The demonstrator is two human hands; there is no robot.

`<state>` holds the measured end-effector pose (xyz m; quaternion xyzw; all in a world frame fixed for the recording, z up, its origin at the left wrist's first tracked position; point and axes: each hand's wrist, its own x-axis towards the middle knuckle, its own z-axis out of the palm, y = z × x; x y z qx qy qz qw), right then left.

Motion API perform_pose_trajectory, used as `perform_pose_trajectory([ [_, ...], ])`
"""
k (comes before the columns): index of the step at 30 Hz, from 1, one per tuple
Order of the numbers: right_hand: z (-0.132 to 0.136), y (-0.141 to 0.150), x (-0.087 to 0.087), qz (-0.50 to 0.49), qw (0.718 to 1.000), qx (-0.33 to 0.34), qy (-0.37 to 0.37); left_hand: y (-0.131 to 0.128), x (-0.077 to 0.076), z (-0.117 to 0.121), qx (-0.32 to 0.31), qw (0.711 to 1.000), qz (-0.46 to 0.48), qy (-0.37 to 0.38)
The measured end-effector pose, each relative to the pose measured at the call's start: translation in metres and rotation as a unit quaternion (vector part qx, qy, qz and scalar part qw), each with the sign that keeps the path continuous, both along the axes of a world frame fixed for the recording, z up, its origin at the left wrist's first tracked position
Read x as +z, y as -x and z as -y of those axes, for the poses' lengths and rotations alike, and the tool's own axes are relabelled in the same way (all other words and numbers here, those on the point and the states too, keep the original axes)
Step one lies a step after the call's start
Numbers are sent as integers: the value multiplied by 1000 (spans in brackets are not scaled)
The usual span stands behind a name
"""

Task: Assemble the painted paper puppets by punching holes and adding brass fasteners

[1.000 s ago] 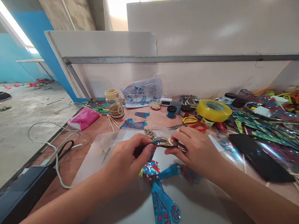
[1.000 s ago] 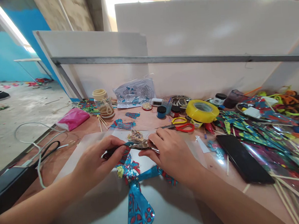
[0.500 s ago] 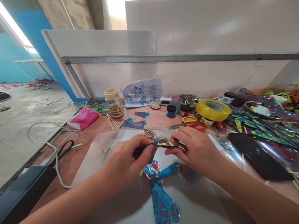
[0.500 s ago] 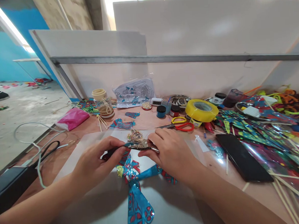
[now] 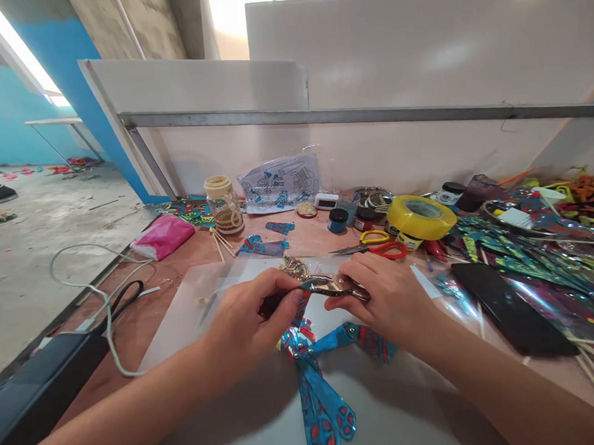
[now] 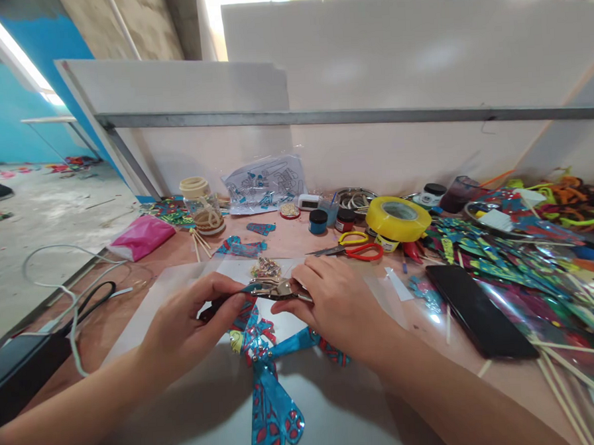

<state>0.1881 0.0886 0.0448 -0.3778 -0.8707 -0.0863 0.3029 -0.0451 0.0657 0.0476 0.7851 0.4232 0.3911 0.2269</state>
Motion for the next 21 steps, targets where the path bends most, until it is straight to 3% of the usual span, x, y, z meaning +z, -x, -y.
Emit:
perform_pose_trajectory([
  [13, -5, -1, -10, 8, 1000, -3, 12, -1, -4, -3, 3, 999, -40, -7],
  [18, -11, -2, -18, 37, 999, -8, 37, -4, -4, -6, 19, 994, -111, -13],
  [21, -13, -2, -21, 26, 999, 11, 15, -4, -5, -3, 10, 987, -152, -50],
])
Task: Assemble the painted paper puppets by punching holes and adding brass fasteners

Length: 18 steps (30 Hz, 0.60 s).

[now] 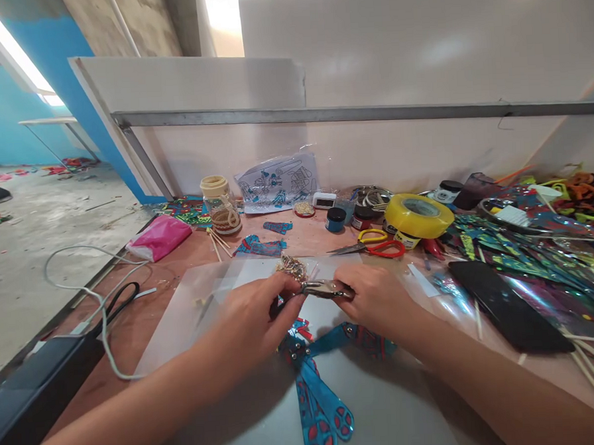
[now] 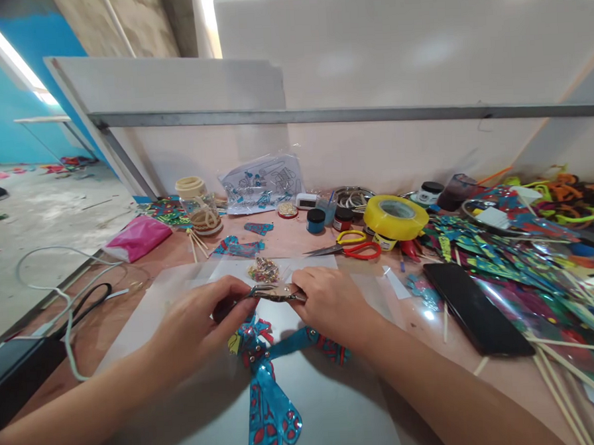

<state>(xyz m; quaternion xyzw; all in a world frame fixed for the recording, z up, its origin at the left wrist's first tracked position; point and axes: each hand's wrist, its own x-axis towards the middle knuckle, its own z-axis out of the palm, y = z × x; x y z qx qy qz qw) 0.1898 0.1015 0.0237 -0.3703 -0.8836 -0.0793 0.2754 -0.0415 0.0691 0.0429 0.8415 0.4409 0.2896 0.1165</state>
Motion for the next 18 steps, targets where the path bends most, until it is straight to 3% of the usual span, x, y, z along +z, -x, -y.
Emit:
perform_pose_trajectory([
  [6, 6, 10, 3, 33, 999, -26, -31, 5, -4, 0, -4, 991, -58, -120],
  [11, 12, 17, 0, 35, 999, -24, -6, 6, -4, -2, -30, 982, -39, -180],
  [18, 12, 15, -4, 41, 999, 1, -1, 4, 1, 1, -15, 989, -38, -139],
])
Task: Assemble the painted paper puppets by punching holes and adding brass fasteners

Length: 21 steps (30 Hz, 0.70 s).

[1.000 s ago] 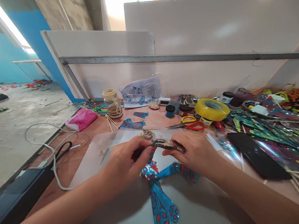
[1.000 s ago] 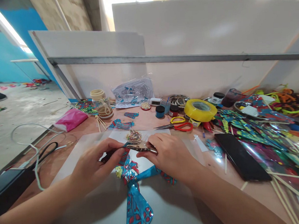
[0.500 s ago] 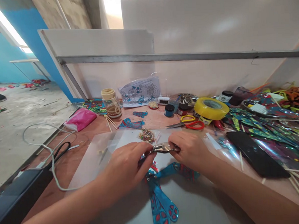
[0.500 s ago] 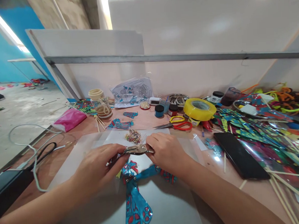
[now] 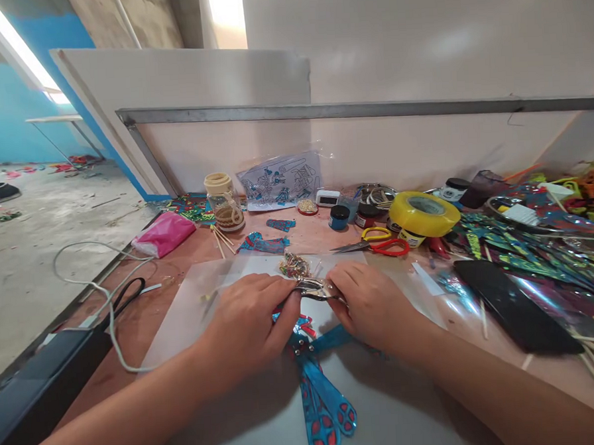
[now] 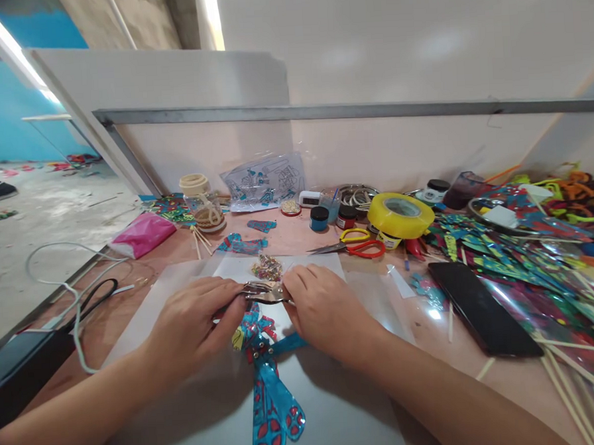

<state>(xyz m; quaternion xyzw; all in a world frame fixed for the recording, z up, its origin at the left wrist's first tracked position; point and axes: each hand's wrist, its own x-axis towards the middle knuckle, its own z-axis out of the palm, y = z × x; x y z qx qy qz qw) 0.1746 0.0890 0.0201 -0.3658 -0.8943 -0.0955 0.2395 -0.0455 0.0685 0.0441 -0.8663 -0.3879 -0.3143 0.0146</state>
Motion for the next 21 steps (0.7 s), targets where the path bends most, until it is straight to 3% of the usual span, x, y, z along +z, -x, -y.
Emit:
perform_pose_trajectory([
  [6, 3, 2, -1, 4, 1000, -9, 29, 3, -1, -6, 11, 998, -14, 62],
  [10, -10, -8, 7, 43, 993, -95, 61, 5, -9, -21, 21, 983, 13, 182],
  [16, -48, -51, 11, 162, 942, -228, 184, 8, -38, -53, 37, 951, 112, 286],
  [21, -68, -74, -1, 174, 931, -230, 222, 15, -60, -67, 75, 953, 107, 274],
])
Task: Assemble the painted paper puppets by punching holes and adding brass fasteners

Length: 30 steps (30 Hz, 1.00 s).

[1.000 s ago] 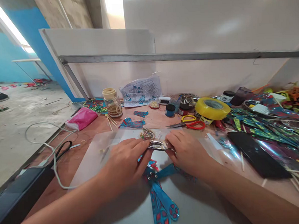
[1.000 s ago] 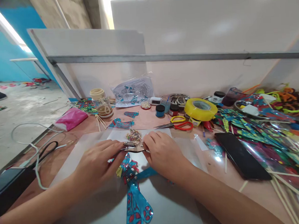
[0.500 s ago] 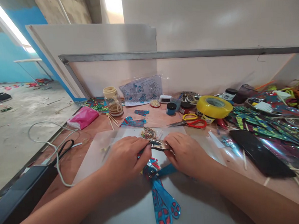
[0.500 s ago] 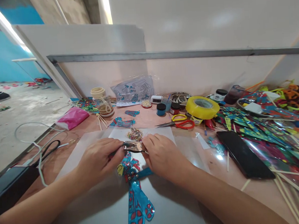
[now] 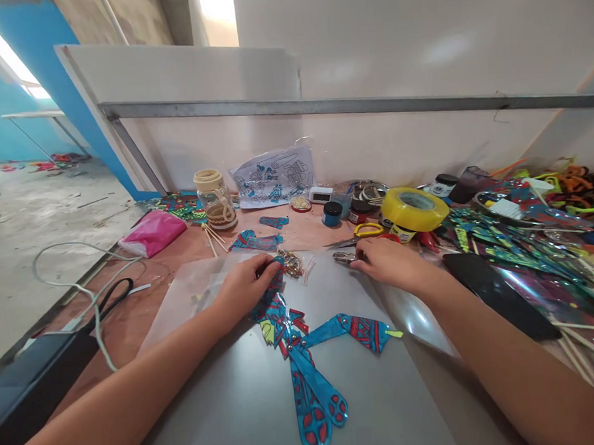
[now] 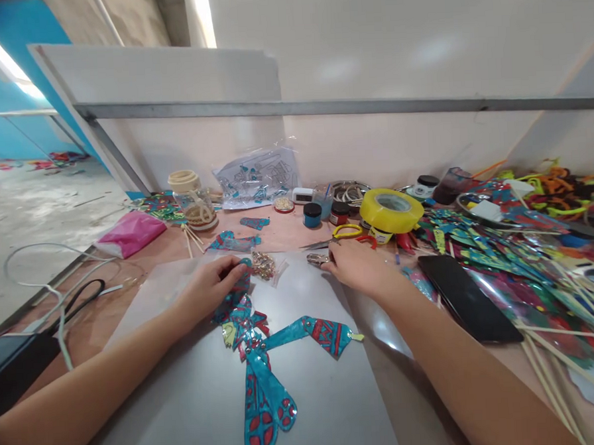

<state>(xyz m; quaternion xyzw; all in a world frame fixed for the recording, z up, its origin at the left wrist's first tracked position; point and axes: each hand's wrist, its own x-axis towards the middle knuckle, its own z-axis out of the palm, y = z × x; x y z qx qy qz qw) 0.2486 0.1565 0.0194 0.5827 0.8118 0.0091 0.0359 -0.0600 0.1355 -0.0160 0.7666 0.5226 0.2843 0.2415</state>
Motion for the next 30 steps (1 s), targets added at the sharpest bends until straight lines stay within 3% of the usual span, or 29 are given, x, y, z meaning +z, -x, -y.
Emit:
perform_pose_trajectory([
  [3, 0, 6, 1, -24, 1000, 16, -12, 2, -6, -3, 10, 999, -13, -28],
  [7, 6, 32, -3, -144, 984, 99, -37, 1, -9, -5, 5, 999, -36, -37],
  [11, 2, 56, -28, -237, 959, 152, -16, 0, -8, -12, -6, 998, -59, -34],
  [16, -14, 62, -57, -282, 950, 133, -24, -2, -2, -22, -25, 997, -73, -15],
  [25, -11, 74, -45, -296, 945, 136, -20, -1, -13, -28, -47, 998, -36, -13],
  [30, -1, 79, -50, -313, 943, 107, -38, -1, -17, -30, -46, 999, -23, -18],
])
